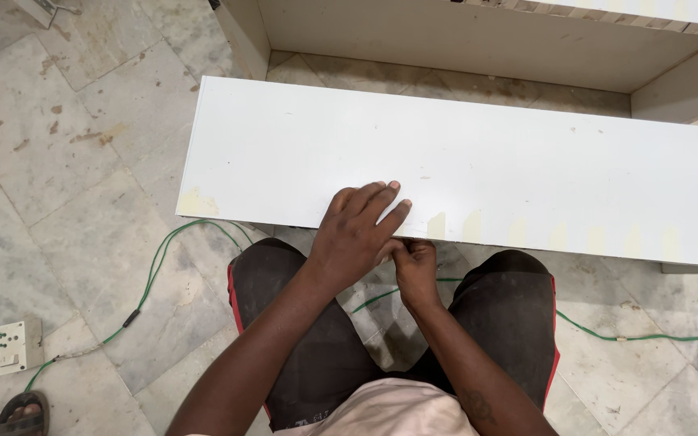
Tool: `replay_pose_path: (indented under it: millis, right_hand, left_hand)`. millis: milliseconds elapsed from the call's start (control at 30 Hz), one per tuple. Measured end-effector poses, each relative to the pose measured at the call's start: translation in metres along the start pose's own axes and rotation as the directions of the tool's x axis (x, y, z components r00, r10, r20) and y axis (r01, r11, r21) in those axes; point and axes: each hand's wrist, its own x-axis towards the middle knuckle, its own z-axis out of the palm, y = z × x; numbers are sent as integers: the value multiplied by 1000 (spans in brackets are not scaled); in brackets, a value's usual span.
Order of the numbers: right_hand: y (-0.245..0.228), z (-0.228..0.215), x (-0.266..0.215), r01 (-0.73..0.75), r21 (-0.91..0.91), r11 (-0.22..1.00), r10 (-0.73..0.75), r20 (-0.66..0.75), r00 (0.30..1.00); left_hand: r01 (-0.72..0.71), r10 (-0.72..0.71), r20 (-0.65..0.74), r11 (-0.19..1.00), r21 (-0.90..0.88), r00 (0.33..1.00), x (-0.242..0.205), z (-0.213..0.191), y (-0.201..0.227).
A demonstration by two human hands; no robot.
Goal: The person sits on the floor and applies masking tape in short strips along the edge of a long white board. They tear off pieces of tape and press them down sequentially along the board's length.
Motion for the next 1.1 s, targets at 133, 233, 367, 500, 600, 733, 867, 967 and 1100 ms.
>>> replay_pose_path:
  millis: [133, 233, 367, 500, 600, 733, 867, 967, 1100]
  right_hand:
    - [-18, 4, 5, -30, -11, 999, 29, -24, 999]
    - [-32, 6, 9, -51, -88, 995, 47, -52, 998]
    - [-34, 3, 19, -44, -195, 980, 29, -76, 997]
    - [-26, -7, 31, -61, -246, 967, 40, -87, 995]
    - [-19, -16, 39, -32, -398, 917, 15, -46, 999]
    - [-13, -17, 54, -109, 75, 991, 110, -2, 994]
    - [-18, -9, 65, -399, 580, 710, 398, 137, 907]
    - [-35, 2, 64, -477, 711, 516, 484, 218, 847]
    - [-59, 14, 62, -380, 793, 476, 578, 43, 815]
  left_hand:
    - [-118, 128, -49, 977, 175, 991, -7, 17, -9]
    - [-167, 192, -71, 950, 263, 979, -11, 28, -14]
    - [-193, 235, -91, 923, 334, 968, -14, 36, -18]
    - [-198, 237, -89, 927, 318, 968, -14, 38, -19]
    - [-199, 245, -103, 921, 335, 964, -13, 37, -19]
    - [-205, 265, -119, 905, 372, 957, -12, 37, -18]
    - [-190, 281, -169, 890, 415, 945, -9, 39, -15]
    - [-171, 286, -203, 877, 448, 936, -6, 41, -14]
    - [-151, 290, -235, 867, 474, 928, -3, 46, -11]
